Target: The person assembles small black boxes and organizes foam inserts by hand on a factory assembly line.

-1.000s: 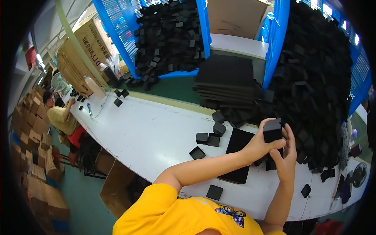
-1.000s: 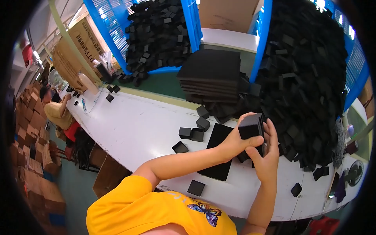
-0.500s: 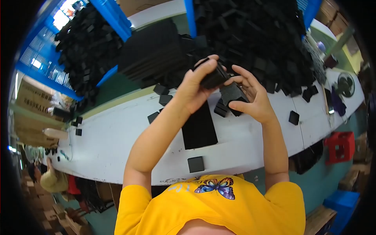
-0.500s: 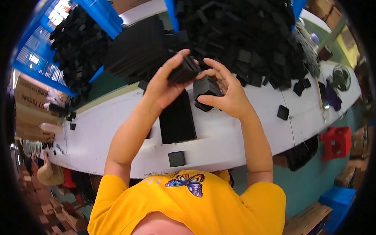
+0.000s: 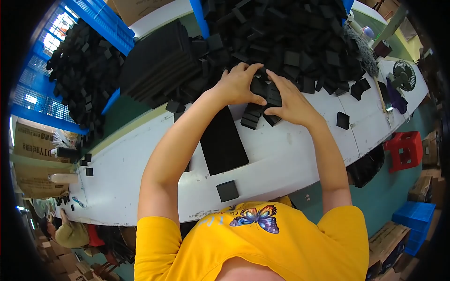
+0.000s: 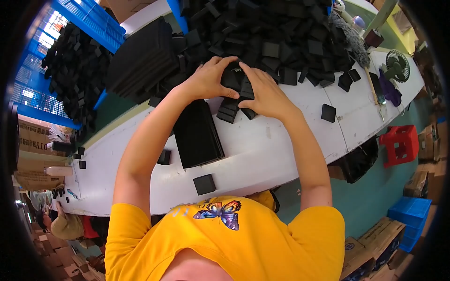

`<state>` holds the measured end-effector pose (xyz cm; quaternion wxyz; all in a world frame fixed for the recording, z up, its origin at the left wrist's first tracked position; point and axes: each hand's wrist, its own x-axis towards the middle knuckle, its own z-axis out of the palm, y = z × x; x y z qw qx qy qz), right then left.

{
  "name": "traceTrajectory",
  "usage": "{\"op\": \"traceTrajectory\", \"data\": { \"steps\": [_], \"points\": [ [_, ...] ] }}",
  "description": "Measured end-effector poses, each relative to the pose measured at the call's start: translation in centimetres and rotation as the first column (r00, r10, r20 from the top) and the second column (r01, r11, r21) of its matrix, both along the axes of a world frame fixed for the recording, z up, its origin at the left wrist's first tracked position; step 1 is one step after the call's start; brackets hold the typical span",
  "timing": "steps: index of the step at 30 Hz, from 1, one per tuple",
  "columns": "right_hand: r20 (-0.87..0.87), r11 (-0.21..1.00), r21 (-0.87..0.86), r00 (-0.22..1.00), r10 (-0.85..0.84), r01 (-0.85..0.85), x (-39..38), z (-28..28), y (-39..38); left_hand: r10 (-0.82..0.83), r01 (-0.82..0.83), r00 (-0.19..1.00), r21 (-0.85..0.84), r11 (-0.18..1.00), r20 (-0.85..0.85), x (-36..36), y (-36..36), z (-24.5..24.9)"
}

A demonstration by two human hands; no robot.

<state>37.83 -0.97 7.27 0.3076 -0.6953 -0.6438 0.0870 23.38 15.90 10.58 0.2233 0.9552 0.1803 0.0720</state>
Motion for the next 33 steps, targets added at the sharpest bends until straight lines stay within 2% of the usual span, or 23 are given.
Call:
{"op": "traceTrajectory", "data": {
  "steps": [2, 5, 6, 8, 10, 11, 12, 14, 15, 17, 19, 20, 24, 25, 28, 31, 33],
  "points": [
    [0.224, 0.988, 0.156, 0.974, -0.015, -0.02, 0.3, -0.8, 0.4, -0.023, -0.01, 0.982, 0.176, 0.984, 0.187, -1.4, -0.1, -0.1],
    [-0.118, 0.976, 0.21, 0.993, -0.025, 0.05, -1.4, 1.4, -0.8, 0.102, -0.045, 0.915, -0.153, 0.987, 0.391, -6.5, -1.5, 3.4],
    [-0.346, 0.982, 0.178, 0.938, -0.001, 0.066, -2.4, 0.9, -1.1, 0.176, -0.097, 0.877, -0.195, 0.976, 0.447, -8.5, -2.5, 4.2],
    [-0.725, 0.993, 0.094, 0.688, 0.016, 0.076, -4.6, -0.1, -1.7, 0.338, -0.22, 0.796, -0.281, 0.934, 0.502, -12.2, -3.3, 2.9],
    [-0.741, 0.999, 0.028, 0.671, 0.009, 0.017, -7.0, -1.2, -1.7, 0.489, -0.34, 0.717, -0.364, 0.867, 0.497, -14.6, -5.2, 0.7],
    [-0.74, 0.999, -0.037, 0.672, -0.027, 0.0, -8.2, -1.4, -1.5, 0.559, -0.395, 0.668, -0.402, 0.826, 0.491, -15.7, -6.1, -0.4],
    [-0.735, 0.995, -0.101, 0.675, -0.062, -0.018, -9.1, -1.7, -1.2, 0.627, -0.381, 0.663, -0.536, 0.753, 0.41, -16.6, -6.8, -1.5],
    [-0.69, 0.992, -0.124, 0.718, -0.09, 0.005, -10.5, -3.4, -0.7, 0.773, -0.354, 0.588, -0.784, 0.51, 0.237, -17.1, -8.4, -3.6],
    [-0.668, 0.993, -0.116, 0.737, -0.1, 0.03, -11.2, -4.2, -0.4, 0.786, -0.323, 0.592, -0.841, 0.434, 0.178, -17.3, -8.4, -6.2],
    [-0.648, 0.99, -0.131, 0.751, -0.128, 0.055, -12.2, -4.6, 0.0, 0.79, -0.29, 0.613, -0.938, 0.193, -0.027, -17.0, -8.8, -6.6],
    [-0.653, 0.982, -0.177, 0.739, -0.168, 0.067, -12.7, -4.5, 0.7, 0.768, -0.203, 0.635, -0.977, 0.06, -0.085, -16.1, -8.6, -6.5],
    [-0.695, 0.975, -0.213, 0.693, -0.192, 0.057, -13.0, -4.5, 0.9, 0.751, -0.159, 0.652, -0.987, -0.004, -0.108, -15.6, -8.5, -6.5],
    [-0.844, 0.961, -0.275, 0.473, -0.253, 0.025, -14.4, -2.7, 1.3, 0.722, -0.099, 0.687, -0.995, -0.022, -0.085, -14.5, -8.6, -7.6],
    [-0.877, 0.962, -0.274, 0.407, -0.257, 0.016, -14.7, -2.0, 1.3, 0.763, -0.132, 0.635, -0.99, -0.048, -0.122, -14.4, -8.9, -7.8],
    [-0.976, 0.983, -0.141, 0.181, -0.118, -0.114, -14.3, -3.9, 1.7, 0.756, -0.045, 0.65, -0.996, -0.072, -0.084, -14.6, -8.9, -7.7],
    [-0.966, 0.972, -0.232, 0.124, -0.226, -0.037, -14.7, -2.5, 1.1, 0.813, 0.019, 0.575, -0.992, -0.128, -0.094, -14.7, -9.2, -7.2],
    [-0.947, 0.966, -0.254, 0.192, -0.257, 0.038, -14.3, -3.4, 1.4, 0.825, 0.055, 0.557, -0.987, -0.154, -0.098, -15.0, -9.0, -6.9]
  ]
}}
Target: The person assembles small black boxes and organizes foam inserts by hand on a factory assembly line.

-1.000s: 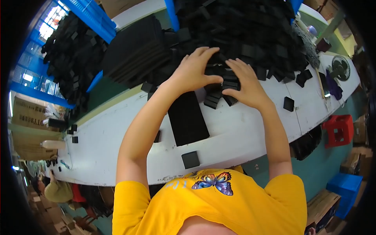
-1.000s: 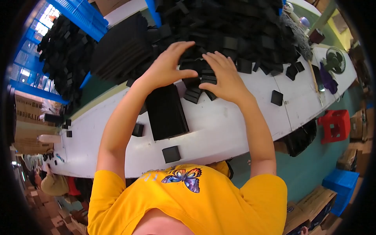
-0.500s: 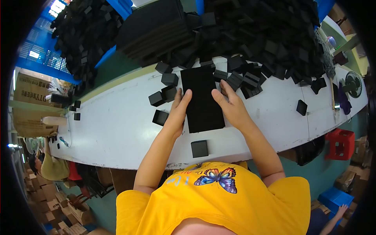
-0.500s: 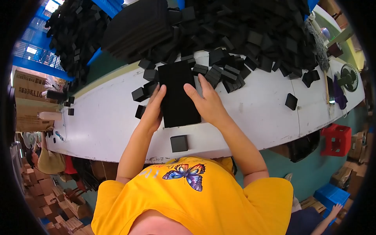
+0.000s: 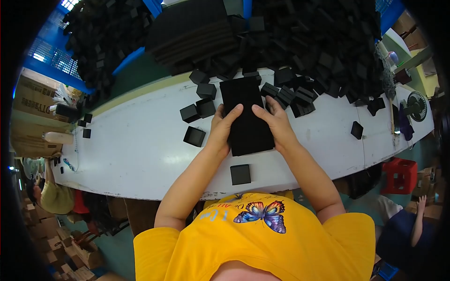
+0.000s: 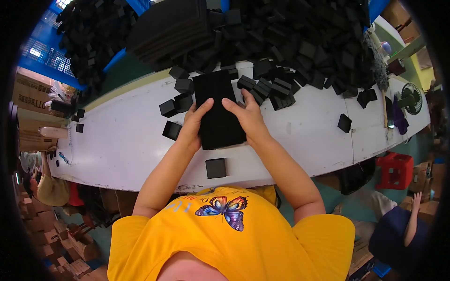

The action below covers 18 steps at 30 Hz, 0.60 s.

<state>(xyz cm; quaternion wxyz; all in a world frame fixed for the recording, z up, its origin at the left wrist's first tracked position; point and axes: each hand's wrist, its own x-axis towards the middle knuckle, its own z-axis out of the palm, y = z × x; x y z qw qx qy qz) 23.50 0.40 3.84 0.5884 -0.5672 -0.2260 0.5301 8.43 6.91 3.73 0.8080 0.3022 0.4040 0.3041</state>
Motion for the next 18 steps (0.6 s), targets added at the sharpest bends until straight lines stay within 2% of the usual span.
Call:
{"op": "traceTrajectory", "data": {
  "steps": [1, 4, 7, 10, 13, 16, 18],
  "points": [
    [0.038, 1.0, -0.012, 0.999, -0.025, 0.026, 0.1, -0.3, 0.1, 0.015, -0.015, 1.0, -0.016, 1.0, 0.012, -0.4, 0.1, 0.2],
    [-0.168, 0.991, 0.039, 0.977, 0.134, -0.13, 0.5, -0.1, 0.2, -0.036, 0.038, 0.999, -0.038, 0.999, 0.036, -1.3, 0.7, 1.0],
    [-0.133, 0.992, 0.051, 0.984, 0.12, -0.114, 0.1, 0.0, 0.3, -0.012, 0.016, 0.996, -0.046, 0.999, 0.083, -1.7, 1.3, 1.2],
    [-0.132, 0.986, 0.105, 0.981, 0.142, -0.129, -0.1, 0.4, 0.2, -0.003, 0.003, 1.0, 0.079, 0.997, -0.007, -1.9, 1.5, 0.7],
    [-0.066, 0.965, 0.164, 0.974, 0.215, -0.202, 0.5, -0.6, 0.5, 0.007, -0.004, 1.0, 0.176, 0.984, -0.017, -2.0, 1.9, 0.5],
    [-0.045, 0.944, 0.207, 0.961, 0.272, -0.258, 1.3, -0.8, 1.4, -0.029, 0.023, 0.999, 0.295, 0.955, 0.014, -1.8, 1.8, 0.3],
    [-0.049, 0.941, 0.215, 0.959, 0.278, -0.262, 1.5, 0.3, 1.8, -0.057, 0.076, 0.997, 0.399, 0.914, -0.06, -1.9, 1.5, 0.4]
  ]
}}
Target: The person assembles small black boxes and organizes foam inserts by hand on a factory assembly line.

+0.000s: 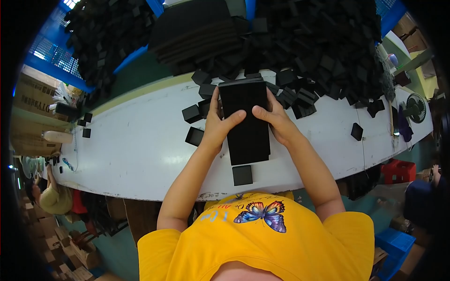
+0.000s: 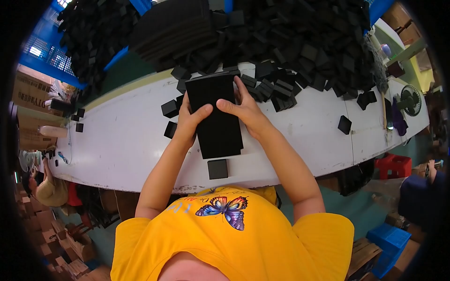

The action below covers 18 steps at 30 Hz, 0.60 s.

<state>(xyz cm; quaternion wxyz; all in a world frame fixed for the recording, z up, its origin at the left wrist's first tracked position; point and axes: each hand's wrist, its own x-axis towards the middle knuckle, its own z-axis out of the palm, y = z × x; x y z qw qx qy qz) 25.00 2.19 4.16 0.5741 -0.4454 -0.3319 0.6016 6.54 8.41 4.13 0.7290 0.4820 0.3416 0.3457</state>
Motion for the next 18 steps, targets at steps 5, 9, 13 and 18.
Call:
{"op": "traceTrajectory", "data": {
  "steps": [5, 9, 13, 18],
  "points": [
    [-0.061, 0.991, 0.066, 0.992, -0.114, 0.118, -1.3, 2.1, 0.6, -0.057, 0.056, 0.998, 0.047, 0.997, 0.018, 0.2, -0.1, 0.9],
    [-0.05, 0.982, 0.104, 0.987, -0.151, 0.155, -2.2, 2.4, 0.8, 0.045, -0.047, 0.995, 0.017, 0.999, 0.092, 0.4, 0.1, 2.3],
    [-0.036, 0.973, 0.158, 0.986, -0.164, 0.168, -2.3, 2.1, 0.8, 0.016, -0.023, 0.994, 0.064, 0.998, 0.106, 0.5, 0.3, 3.1],
    [-0.074, 0.977, 0.142, 0.986, -0.152, 0.161, -2.1, 1.4, 0.9, 0.017, -0.024, 0.984, 0.038, 0.999, 0.175, 0.3, 0.5, 2.2]
  ]
}}
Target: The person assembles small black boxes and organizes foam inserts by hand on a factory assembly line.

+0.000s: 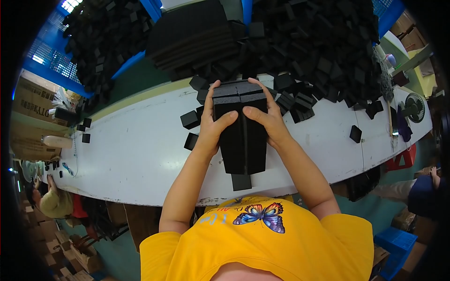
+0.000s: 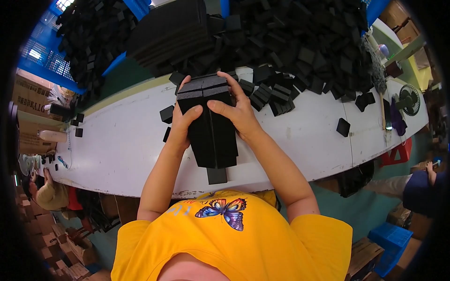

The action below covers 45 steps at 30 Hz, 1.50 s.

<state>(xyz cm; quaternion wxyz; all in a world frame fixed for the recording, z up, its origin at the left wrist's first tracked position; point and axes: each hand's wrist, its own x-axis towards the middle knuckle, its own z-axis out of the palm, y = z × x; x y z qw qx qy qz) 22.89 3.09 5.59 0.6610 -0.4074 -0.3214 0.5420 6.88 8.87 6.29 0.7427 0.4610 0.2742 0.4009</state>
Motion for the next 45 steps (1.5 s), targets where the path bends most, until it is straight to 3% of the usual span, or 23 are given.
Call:
{"op": "traceTrajectory", "data": {
  "steps": [2, 7, 10, 15, 16, 20, 21, 24, 27, 31, 33, 35, 36, 39, 41, 43, 45],
  "points": [
    [-0.079, 1.0, -0.022, 0.997, 0.01, -0.012, 0.1, 0.2, 0.1, -0.012, 0.013, 0.999, -0.028, 1.0, 0.036, -0.3, 0.2, -0.2],
    [-0.289, 0.989, -0.103, 0.954, 0.076, -0.11, 1.4, 1.5, -0.2, 0.001, 0.071, 0.971, -0.291, 0.954, 0.239, -1.2, 0.3, 0.1],
    [-0.427, 0.983, -0.163, 0.904, 0.005, -0.083, 2.3, 1.3, -0.4, 0.039, 0.135, 0.931, -0.444, 0.886, 0.363, -1.8, 0.5, 0.6],
    [-0.489, 0.948, -0.303, 0.87, -0.065, -0.099, 5.2, 0.4, -0.4, 0.119, 0.076, 0.948, -0.577, 0.813, 0.294, -4.0, 2.0, -0.1],
    [-0.43, 0.971, -0.238, 0.899, -0.082, -0.025, 4.8, 0.4, 0.1, 0.134, 0.049, 0.951, -0.562, 0.826, 0.278, -4.1, 2.3, -0.2],
    [0.024, 0.977, -0.199, 0.996, 0.084, -0.077, 4.3, 1.9, 1.3, 0.2, -0.051, 0.941, -0.471, 0.881, 0.272, -5.4, 3.2, 1.3],
    [0.359, 0.978, -0.209, 0.928, 0.095, -0.019, 3.9, 1.5, 2.6, 0.223, -0.071, 0.93, -0.449, 0.89, 0.293, -5.5, 3.2, 2.1],
    [0.796, 0.946, -0.312, 0.568, 0.21, 0.088, 2.2, 1.8, 2.7, 0.286, -0.111, 0.84, -0.37, 0.923, 0.461, -5.9, 3.9, 4.3],
    [0.929, 0.943, -0.311, 0.246, 0.275, 0.119, -0.9, 1.8, 3.4, 0.2, -0.132, 0.824, -0.165, 0.977, 0.53, -6.3, 5.1, 6.3],
    [0.985, 0.994, -0.11, 0.136, 0.105, 0.028, -1.8, 0.7, 2.8, 0.276, -0.235, 0.803, -0.144, 0.961, 0.529, -5.1, 6.1, 8.1],
    [0.931, 0.997, 0.071, 0.357, -0.075, 0.025, 0.1, 1.8, 2.3, 0.2, -0.18, 0.802, -0.092, 0.979, 0.562, -4.8, 6.0, 8.2],
    [0.713, 0.991, 0.103, 0.688, -0.135, 0.088, 1.7, 4.5, 1.5, 0.161, -0.169, 0.806, -0.039, 0.985, 0.569, -4.4, 6.5, 7.5],
    [0.579, 0.996, 0.063, 0.811, -0.084, 0.058, 2.0, 6.4, 0.8, 0.149, -0.178, 0.822, 0.0, 0.984, 0.55, -4.0, 6.3, 7.2],
    [0.663, 0.976, 0.15, 0.748, 0.018, -0.156, 1.3, 8.4, -0.6, 0.126, -0.114, 0.763, -0.06, 0.992, 0.634, -1.6, 5.5, 6.9],
    [0.789, 0.984, -0.013, 0.602, 0.12, -0.179, 0.2, 9.3, -0.9, 0.095, -0.101, 0.792, -0.024, 0.995, 0.602, -0.2, 4.9, 6.9],
    [0.814, 0.986, 0.041, 0.577, 0.061, -0.161, -0.2, 8.5, -0.9, 0.048, -0.089, 0.836, 0.048, 0.995, 0.547, 0.5, 4.6, 6.9],
    [0.741, 0.988, -0.022, 0.661, 0.118, -0.151, 0.0, 8.3, -0.6, -0.01, -0.065, 0.89, 0.15, 0.987, 0.455, 0.7, 4.3, 6.8]
  ]
}}
